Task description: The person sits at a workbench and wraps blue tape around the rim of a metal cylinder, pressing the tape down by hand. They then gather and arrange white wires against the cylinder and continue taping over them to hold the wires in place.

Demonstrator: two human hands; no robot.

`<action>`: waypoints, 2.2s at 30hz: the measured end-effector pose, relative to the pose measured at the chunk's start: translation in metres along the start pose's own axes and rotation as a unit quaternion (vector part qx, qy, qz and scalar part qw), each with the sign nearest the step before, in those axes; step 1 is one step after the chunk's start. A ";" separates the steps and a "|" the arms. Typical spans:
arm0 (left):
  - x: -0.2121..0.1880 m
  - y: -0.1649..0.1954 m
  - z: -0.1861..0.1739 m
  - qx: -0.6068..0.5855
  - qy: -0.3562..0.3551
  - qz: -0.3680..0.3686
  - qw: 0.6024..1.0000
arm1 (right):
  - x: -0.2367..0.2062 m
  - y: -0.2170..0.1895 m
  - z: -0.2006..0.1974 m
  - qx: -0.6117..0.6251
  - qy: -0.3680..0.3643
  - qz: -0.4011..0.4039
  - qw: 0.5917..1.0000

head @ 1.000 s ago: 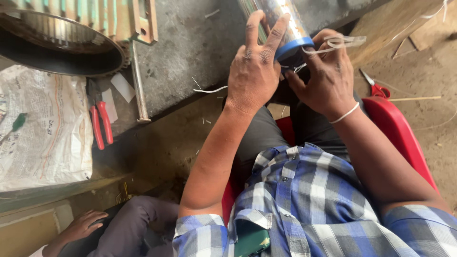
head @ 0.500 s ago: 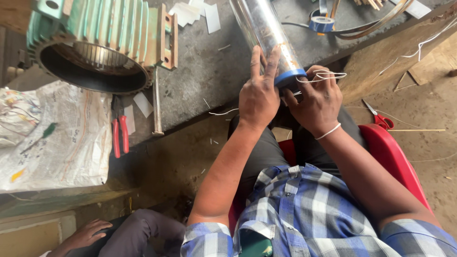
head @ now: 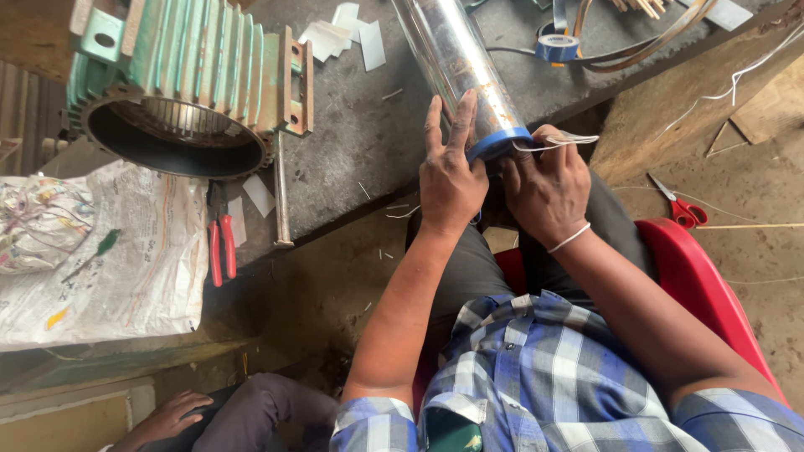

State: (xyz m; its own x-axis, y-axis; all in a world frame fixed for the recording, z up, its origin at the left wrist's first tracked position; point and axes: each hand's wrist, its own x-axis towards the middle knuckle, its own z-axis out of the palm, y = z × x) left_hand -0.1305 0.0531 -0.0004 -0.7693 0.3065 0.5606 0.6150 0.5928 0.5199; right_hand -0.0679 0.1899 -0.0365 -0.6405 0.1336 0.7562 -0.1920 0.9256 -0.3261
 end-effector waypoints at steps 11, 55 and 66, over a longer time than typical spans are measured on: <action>0.004 0.004 -0.004 0.015 -0.027 -0.029 0.999 | -0.012 -0.001 0.008 0.001 -0.042 0.021 0.999; -0.028 -0.019 -0.014 0.125 0.011 0.119 0.985 | -0.011 0.010 -0.016 0.224 -0.019 -0.128 0.966; -0.028 -0.021 -0.017 0.129 0.015 0.151 0.980 | 0.011 0.041 -0.016 0.125 -0.105 -0.252 0.954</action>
State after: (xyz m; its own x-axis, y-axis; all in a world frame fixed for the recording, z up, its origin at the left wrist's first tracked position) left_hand -0.1192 0.0191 -0.0163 -0.5514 0.4774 0.6842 0.7467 0.6482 0.1494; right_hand -0.0711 0.2351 -0.0331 -0.5504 -0.4042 0.7306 -0.6693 0.7367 -0.0967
